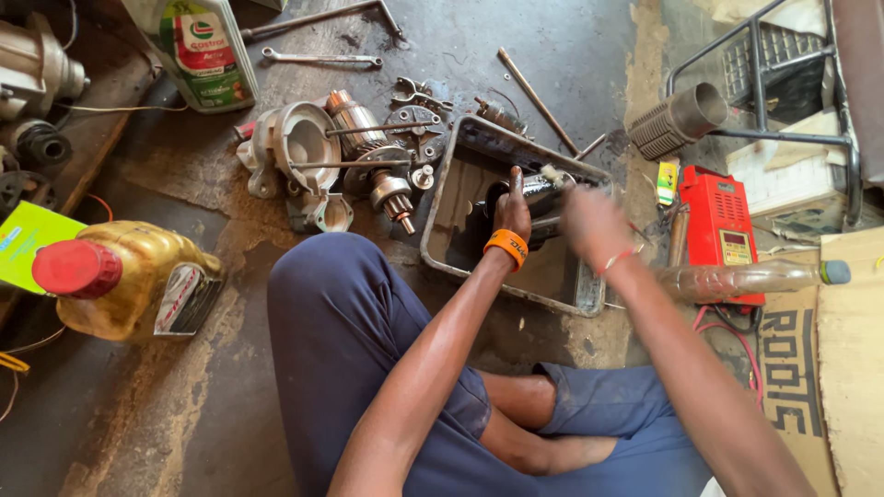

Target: The person scrubs a cylindrical metal part with a brush while it is submerged in a liquid-filled tray. The person rotates the part to clean different sides and continues scrubbing the exterior and interior surfaces.

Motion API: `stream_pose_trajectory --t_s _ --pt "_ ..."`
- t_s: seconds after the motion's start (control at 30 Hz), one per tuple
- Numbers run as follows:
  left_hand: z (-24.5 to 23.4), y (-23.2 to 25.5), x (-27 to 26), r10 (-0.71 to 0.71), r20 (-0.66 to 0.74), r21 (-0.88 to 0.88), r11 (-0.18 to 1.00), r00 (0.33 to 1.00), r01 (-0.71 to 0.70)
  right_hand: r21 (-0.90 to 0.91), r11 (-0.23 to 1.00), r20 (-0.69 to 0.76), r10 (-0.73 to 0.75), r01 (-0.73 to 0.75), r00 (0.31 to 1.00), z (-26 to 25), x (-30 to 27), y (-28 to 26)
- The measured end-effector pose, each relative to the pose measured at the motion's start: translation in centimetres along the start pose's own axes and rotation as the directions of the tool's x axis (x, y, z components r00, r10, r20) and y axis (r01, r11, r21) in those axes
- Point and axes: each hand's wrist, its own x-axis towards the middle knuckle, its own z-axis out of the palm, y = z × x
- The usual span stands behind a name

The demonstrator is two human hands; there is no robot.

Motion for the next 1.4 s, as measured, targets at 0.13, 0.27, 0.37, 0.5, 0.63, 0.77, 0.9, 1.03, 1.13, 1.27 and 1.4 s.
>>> stream_pose_trajectory --t_s 0.13,0.27,0.37,0.5,0.63,0.77,0.9,1.03,1.13,1.27,1.4 --pt "0.2 -0.1 0.6 -0.017 -0.047 -0.004 1.0 0.999 0.017 -0.066 0.996 0.021 -0.058 0.06 0.998 0.0 -0.4 0.9" --pt "0.5 -0.6 0.3 -0.012 -0.01 0.003 1.0 1.0 0.012 0.052 0.997 -0.034 0.055 -0.053 0.998 -0.4 -1.6 1.3" --pt "0.3 0.2 1.1 0.005 -0.058 -0.061 0.998 0.998 -0.008 0.089 0.993 0.02 0.08 -0.082 0.997 0.6 -1.9 0.8" --pt "0.3 -1.1 1.1 -0.002 0.007 -0.049 0.999 1.0 0.002 0.187 0.97 -0.086 0.171 -0.152 0.982 4.2 -3.8 3.3" --pt "0.4 -0.8 1.0 -0.07 -0.049 -0.016 0.997 0.996 0.069 0.167 0.98 -0.028 0.117 -0.11 0.993 6.1 -6.9 5.5" --pt "0.4 -0.3 1.7 0.129 -0.143 -0.072 0.987 0.981 -0.141 0.309 0.938 -0.02 0.169 -0.155 0.985 7.1 -9.8 7.1" --pt "0.8 -0.6 0.4 0.196 0.027 -0.112 0.975 0.98 -0.192 0.449 0.88 -0.109 0.225 -0.154 0.968 6.1 -9.5 7.6" --pt "0.2 0.2 0.6 0.195 0.001 -0.018 0.981 0.981 -0.195 0.505 0.844 -0.08 0.252 -0.179 0.965 3.0 -3.6 6.2" --pt "0.7 -1.2 1.2 0.207 0.007 -0.107 0.973 0.978 -0.205 0.501 0.864 -0.164 0.15 -0.049 0.975 2.2 -2.1 6.1" --pt "1.5 -2.5 2.7 0.221 0.082 -0.326 0.927 0.972 -0.184 0.493 0.857 -0.082 0.217 -0.15 0.973 3.1 -4.8 5.5" --pt "1.4 -2.7 2.8 0.21 0.016 -0.215 0.956 0.978 -0.202 0.531 0.831 -0.117 0.267 -0.166 0.957 3.7 -6.8 4.2"
